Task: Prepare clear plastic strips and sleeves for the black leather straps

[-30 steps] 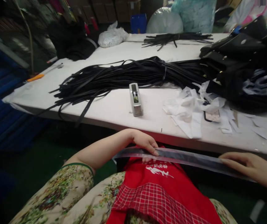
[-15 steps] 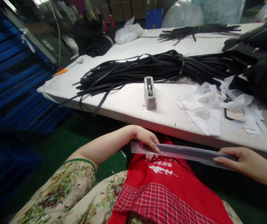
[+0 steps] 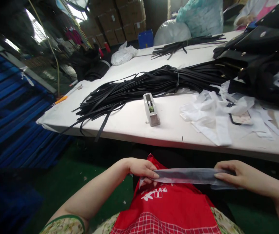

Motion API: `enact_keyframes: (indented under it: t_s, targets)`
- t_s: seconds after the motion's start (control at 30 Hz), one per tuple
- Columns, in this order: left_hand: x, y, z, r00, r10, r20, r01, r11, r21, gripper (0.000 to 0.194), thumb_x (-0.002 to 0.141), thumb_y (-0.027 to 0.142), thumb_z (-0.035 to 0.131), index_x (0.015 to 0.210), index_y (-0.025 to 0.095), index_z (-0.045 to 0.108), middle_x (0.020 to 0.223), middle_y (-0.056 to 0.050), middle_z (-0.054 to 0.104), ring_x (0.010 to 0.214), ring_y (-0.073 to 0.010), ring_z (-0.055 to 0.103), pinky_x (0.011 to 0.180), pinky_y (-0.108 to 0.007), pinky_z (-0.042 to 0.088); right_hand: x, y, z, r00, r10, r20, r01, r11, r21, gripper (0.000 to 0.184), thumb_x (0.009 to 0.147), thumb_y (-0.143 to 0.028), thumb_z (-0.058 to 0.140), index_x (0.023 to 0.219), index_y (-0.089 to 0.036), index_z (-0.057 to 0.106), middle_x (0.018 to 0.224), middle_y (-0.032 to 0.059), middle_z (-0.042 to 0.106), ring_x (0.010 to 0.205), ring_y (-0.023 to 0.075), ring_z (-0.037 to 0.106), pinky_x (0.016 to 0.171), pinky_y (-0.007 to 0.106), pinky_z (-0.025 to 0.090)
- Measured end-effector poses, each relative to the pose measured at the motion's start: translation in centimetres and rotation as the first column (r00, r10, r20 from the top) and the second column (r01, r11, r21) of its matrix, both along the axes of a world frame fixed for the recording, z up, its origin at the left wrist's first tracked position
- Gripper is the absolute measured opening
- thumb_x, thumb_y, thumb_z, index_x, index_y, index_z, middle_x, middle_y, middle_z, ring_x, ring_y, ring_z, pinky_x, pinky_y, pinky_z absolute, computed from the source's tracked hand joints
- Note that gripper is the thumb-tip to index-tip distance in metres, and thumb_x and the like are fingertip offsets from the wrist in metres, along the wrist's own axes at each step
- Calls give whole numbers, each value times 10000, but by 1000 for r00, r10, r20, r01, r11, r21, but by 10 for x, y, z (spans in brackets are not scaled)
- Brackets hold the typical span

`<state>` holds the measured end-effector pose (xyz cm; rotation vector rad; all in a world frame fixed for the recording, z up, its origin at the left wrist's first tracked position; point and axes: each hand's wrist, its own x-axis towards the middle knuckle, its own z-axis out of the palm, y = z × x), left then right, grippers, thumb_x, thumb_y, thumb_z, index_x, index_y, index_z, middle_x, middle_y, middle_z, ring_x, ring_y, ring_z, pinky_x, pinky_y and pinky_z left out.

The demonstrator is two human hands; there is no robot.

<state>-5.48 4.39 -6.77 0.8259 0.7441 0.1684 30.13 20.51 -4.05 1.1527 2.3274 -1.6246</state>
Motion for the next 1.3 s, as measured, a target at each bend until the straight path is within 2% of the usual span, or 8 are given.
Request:
enact_keyframes:
  t_s: [0.1, 0.2, 0.47, 0.67, 0.87, 1.03, 1.13, 1.3]
  targets:
    - [0, 13, 5, 999, 52, 13, -52, 999, -16, 546, 702, 695, 716, 831, 164, 709, 543, 47, 486, 489, -90, 497, 494, -210, 451, -27, 8, -7, 984, 178, -23, -177, 946, -270, 463, 835, -614, 642, 889, -166, 748, 781, 89, 666, 671, 197, 609, 544, 254, 442]
    - [3, 30, 8, 997, 61, 44, -58, 997, -52, 529, 730, 679, 702, 890, 175, 713, 556, 45, 528, 472, -96, 514, 495, -224, 468, -59, 19, -17, 968, 247, -52, -248, 892, -377, 476, 809, -628, 661, 842, -155, 705, 663, 19, 560, 544, 128, 487, 456, 215, 358]
    - [18, 88, 5, 989, 71, 132, -60, 995, -85, 572, 719, 697, 692, 871, 146, 712, 644, -31, 686, 490, -131, 584, 516, -260, 510, -86, 59, -42, 941, 322, -108, -339, 891, -301, 435, 797, -571, 699, 673, -159, 637, 591, -13, 523, 553, 121, 420, 504, 239, 321]
    - [54, 132, -11, 989, 42, 139, -39, 999, -27, 525, 777, 657, 668, 842, 137, 693, 681, -46, 713, 516, -131, 606, 545, -262, 530, -78, 66, -45, 949, 267, -168, -308, 901, -305, 500, 811, -594, 661, 1050, -159, 722, 881, 53, 700, 751, 197, 581, 683, 287, 441]
    - [77, 157, -17, 997, -8, 79, 14, 998, -67, 583, 806, 703, 589, 805, 132, 701, 707, -69, 711, 561, -149, 620, 585, -292, 542, -56, 69, -46, 976, 175, -133, -207, 932, -298, 483, 820, -623, 633, 797, -148, 716, 679, 16, 600, 642, 152, 483, 586, 260, 369]
    - [72, 166, -7, 995, -88, 50, 93, 989, -117, 612, 730, 760, 622, 783, 158, 716, 613, -34, 627, 524, -157, 572, 514, -284, 488, -33, 86, -40, 983, 76, -166, -125, 941, -313, 434, 812, -573, 670, 741, -145, 689, 671, 8, 589, 647, 147, 481, 601, 254, 370]
    - [73, 171, 6, 991, -115, 64, 123, 983, -136, 526, 718, 686, 703, 766, 162, 692, 490, 32, 452, 403, -105, 419, 389, -224, 334, -17, 102, -36, 982, 73, -171, -121, 951, -286, 438, 802, -572, 673, 713, -143, 671, 636, 1, 567, 621, 144, 475, 576, 248, 360]
    - [91, 207, 62, 921, 264, 286, -239, 964, -120, 398, 830, 546, 666, 791, 152, 620, 454, 106, 229, 355, -56, 153, 346, -196, 128, -7, 105, -29, 972, 64, -226, -87, 992, -93, 637, 670, -547, 794, 1179, -189, 658, 867, 34, 665, 758, 220, 575, 671, 293, 470]
